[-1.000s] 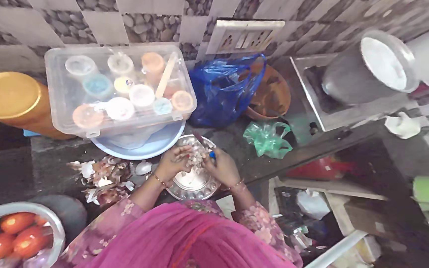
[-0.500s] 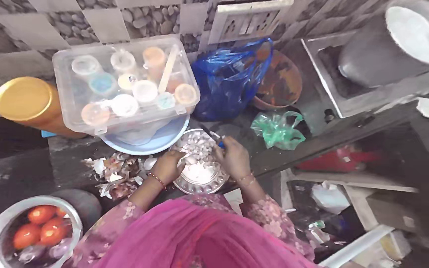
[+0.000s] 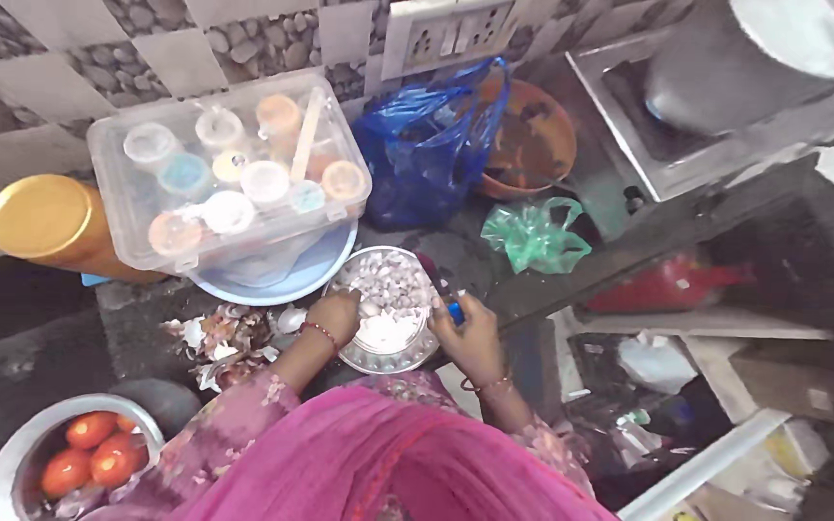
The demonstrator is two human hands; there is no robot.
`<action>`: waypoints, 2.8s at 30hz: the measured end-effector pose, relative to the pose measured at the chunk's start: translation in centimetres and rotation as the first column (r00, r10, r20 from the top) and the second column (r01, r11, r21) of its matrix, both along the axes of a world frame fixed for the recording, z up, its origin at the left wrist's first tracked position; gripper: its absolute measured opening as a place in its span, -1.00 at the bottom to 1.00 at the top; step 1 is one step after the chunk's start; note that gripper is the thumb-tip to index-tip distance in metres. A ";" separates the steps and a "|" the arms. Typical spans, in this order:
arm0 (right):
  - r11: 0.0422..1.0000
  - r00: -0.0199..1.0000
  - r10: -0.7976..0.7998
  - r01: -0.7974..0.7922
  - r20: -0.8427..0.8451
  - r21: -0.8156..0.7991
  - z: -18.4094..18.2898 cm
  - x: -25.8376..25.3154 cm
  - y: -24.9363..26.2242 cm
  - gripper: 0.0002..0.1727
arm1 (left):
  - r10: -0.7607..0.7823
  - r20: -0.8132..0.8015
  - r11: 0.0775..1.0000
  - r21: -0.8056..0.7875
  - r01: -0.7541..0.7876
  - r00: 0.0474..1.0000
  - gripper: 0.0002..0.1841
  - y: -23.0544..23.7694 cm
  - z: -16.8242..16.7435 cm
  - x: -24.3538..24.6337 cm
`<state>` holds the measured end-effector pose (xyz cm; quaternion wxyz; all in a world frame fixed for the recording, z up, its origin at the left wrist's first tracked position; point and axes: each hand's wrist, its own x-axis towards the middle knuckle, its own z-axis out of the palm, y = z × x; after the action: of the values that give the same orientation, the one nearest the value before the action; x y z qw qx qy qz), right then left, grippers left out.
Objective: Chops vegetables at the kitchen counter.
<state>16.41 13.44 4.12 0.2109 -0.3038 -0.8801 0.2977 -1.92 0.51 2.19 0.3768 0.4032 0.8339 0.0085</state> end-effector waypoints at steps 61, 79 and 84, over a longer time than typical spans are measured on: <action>0.675 0.894 0.393 -0.440 -0.216 -0.592 -1.1 -2.4 -1.5 -0.73 | -0.151 0.977 0.324 0.194 -0.926 0.152 -0.71 -3.9 -0.5 4.1; 0.767 0.859 0.470 -0.512 -0.204 -0.386 -1.9 -3.6 -2.3 -0.65 | -0.193 0.980 0.382 0.122 -0.916 0.050 -0.75 -3.8 -0.1 4.0; 0.805 0.884 0.437 -0.467 -0.168 -0.365 -2.0 -3.8 -2.5 -0.57 | -0.150 0.986 0.361 0.119 -0.925 0.069 -0.73 -3.2 0.0 3.8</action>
<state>12.63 10.93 2.15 0.1014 -0.1103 -0.8398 0.5217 1.88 -2.71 2.18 0.5249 0.1152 0.3874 0.7491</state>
